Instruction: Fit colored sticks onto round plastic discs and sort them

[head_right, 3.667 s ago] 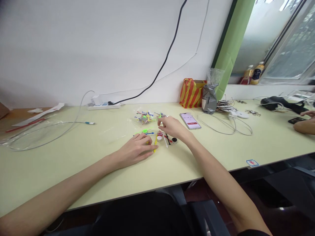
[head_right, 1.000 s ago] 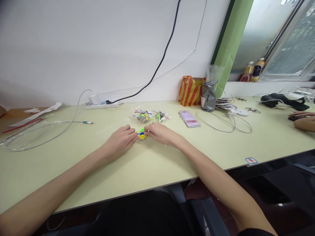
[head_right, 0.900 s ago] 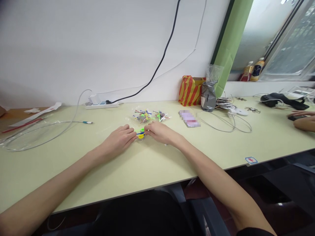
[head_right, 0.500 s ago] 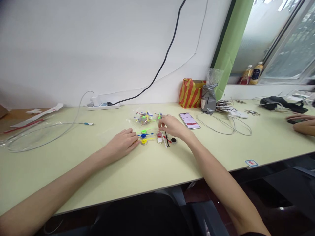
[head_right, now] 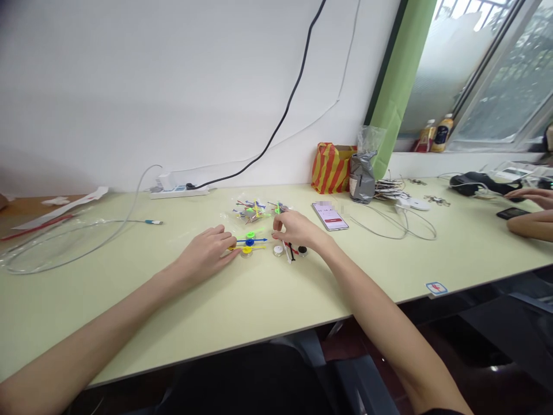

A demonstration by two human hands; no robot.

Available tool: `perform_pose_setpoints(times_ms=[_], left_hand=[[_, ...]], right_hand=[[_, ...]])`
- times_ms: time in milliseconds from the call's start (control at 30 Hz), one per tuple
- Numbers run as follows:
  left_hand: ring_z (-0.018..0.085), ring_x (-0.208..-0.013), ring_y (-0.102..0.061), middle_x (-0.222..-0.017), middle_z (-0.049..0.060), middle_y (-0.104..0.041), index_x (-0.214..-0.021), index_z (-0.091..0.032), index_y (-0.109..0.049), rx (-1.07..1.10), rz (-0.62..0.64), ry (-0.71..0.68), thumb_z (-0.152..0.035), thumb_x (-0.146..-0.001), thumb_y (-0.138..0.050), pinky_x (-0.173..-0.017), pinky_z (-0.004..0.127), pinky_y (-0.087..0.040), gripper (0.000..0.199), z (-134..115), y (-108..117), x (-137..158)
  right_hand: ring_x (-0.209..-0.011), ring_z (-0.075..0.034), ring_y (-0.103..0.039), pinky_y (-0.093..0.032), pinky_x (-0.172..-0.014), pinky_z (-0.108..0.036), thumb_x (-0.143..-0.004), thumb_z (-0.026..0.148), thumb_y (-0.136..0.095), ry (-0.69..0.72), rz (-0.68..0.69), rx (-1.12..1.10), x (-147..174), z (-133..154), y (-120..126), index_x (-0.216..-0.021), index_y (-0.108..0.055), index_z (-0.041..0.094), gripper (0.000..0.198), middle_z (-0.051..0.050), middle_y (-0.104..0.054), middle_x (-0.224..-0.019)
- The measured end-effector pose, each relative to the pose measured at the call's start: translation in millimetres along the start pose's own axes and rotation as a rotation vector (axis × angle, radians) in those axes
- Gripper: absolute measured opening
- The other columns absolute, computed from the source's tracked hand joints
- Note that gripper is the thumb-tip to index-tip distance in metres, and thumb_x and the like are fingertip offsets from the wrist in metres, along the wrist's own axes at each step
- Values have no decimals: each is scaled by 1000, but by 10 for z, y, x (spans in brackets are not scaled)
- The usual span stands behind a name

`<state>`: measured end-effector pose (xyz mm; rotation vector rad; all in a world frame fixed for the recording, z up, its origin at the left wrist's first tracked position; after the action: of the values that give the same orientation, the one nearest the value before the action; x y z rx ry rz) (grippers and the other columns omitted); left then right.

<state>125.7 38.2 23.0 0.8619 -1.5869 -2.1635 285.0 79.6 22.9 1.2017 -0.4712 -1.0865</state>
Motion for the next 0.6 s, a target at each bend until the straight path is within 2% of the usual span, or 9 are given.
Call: perform_pose_setpoints(times_ms=[167,267,367,467,600], left_hand=[[25,-83,-54,-82,8,-67,-80,-18,-61,42,-6,2,-28,-99,-55,-69,36,-37,21,4,11,-1],[25,-82,-54,-82,8,-67,-81,-19,-61,72,-17,5,-27,-100,-52,-67,36,-37,22,9,-15,5],[25,-83,-56,-80,6,-66,-91,-18,-62,132,-55,44,-27,-101,-49,-67,35,-39,18,23,-19,9],[24,-83,-58,-82,5,-63,-105,-17,-60,241,-132,91,-30,-102,-45,-69,34,-42,19,26,46,22],[21,-81,-59,-85,5,-61,-113,-18,-58,362,-214,88,-29,-104,-40,-71,32,-45,24,-27,151,43]], right_hand=[[-86,-19,-62,-43,-76,-30,-85,23,-68,14,-66,-70,19,84,92,-91,-68,18,8,-6,-73,-92],[-84,-17,-61,-44,-74,-28,-88,22,-63,42,-87,-213,34,207,168,-91,-68,17,8,-5,-73,-92],[-72,-14,-58,-41,-65,-26,-93,27,-57,68,20,-373,60,397,123,-86,-70,17,18,-3,-71,-84],[-64,-12,-53,-39,-60,-25,-95,32,-55,111,192,-486,99,629,-72,-89,-72,16,24,-3,-71,-81],[-68,-12,-52,-38,-63,-25,-91,19,-56,187,274,-443,92,803,-335,-89,-73,14,17,-3,-69,-83]])
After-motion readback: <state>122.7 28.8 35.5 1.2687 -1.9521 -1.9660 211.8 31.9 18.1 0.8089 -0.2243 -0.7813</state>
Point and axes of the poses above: each hand's wrist, its own x-axis away from the middle knuckle, its own y-axis out of the back of the hand, z = x × y, the point moved 10 cm from there along -x, towards the middle knuckle
